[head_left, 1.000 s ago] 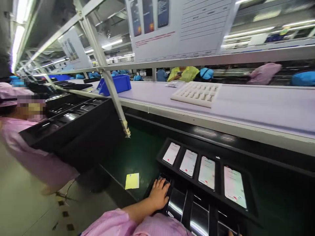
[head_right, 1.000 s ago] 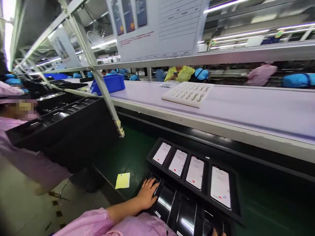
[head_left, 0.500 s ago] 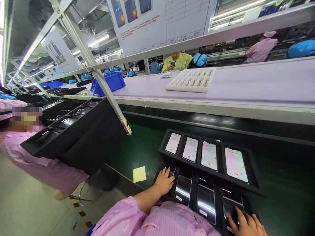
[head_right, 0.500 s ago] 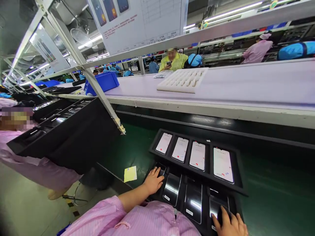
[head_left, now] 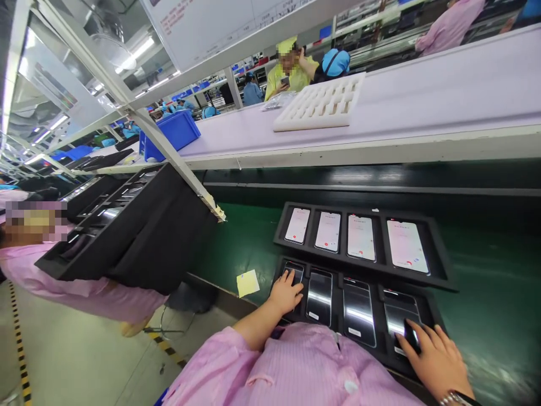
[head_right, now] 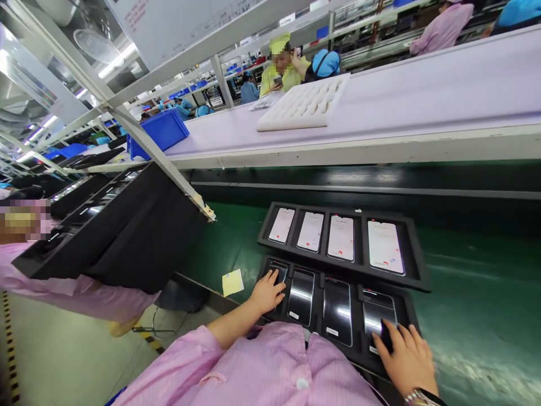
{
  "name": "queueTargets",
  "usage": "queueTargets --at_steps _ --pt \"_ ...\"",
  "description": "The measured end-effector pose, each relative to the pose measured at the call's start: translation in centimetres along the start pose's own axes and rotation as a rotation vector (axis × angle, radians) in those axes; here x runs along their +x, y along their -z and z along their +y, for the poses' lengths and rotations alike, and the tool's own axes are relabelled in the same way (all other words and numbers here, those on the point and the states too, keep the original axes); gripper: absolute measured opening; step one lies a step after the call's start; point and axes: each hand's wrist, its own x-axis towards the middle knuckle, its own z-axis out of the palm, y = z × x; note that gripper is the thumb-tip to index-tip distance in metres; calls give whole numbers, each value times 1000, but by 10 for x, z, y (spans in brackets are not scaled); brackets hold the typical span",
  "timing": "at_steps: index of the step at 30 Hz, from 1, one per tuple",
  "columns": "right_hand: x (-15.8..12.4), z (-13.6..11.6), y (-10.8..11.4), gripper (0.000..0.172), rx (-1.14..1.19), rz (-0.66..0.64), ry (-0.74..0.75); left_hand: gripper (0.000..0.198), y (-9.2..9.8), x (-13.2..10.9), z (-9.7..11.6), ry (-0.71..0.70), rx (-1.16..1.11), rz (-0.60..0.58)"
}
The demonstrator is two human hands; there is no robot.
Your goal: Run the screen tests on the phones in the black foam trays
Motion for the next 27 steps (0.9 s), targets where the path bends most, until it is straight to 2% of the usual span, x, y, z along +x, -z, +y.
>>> queueTargets --at_steps 5,7,9,12,14,16,19,23,27 --pt "3 4 -5 78 13 52 20 34 3 -2 5 31 65 27" --pt "-1 -8 0 74 -7 108 49 34 4 -5 12 46 75 59" --pt "-6 -28 8 65 -3 127 152 37 3 -6 22 15 78 107" --pt "-11 -64 15 62 -20 -47 314 43 2 0 45 -144 56 98" --pt "-10 -81 11 66 -71 -173 304 47 2 8 62 -246 48 17" --pt "-9 -91 1 71 -93 -214 285 51 3 16 77 -278 64 -75" --pt "-11 -92 -17 75 -102 -228 284 52 3 23 86 -254 104 -143" --pt "-17 -87 -31 79 -100 -217 296 48 1 22 82 -252 129 -100" --pt "-22 -84 -32 81 -103 -207 329 50 0 23 81 -235 159 -89"
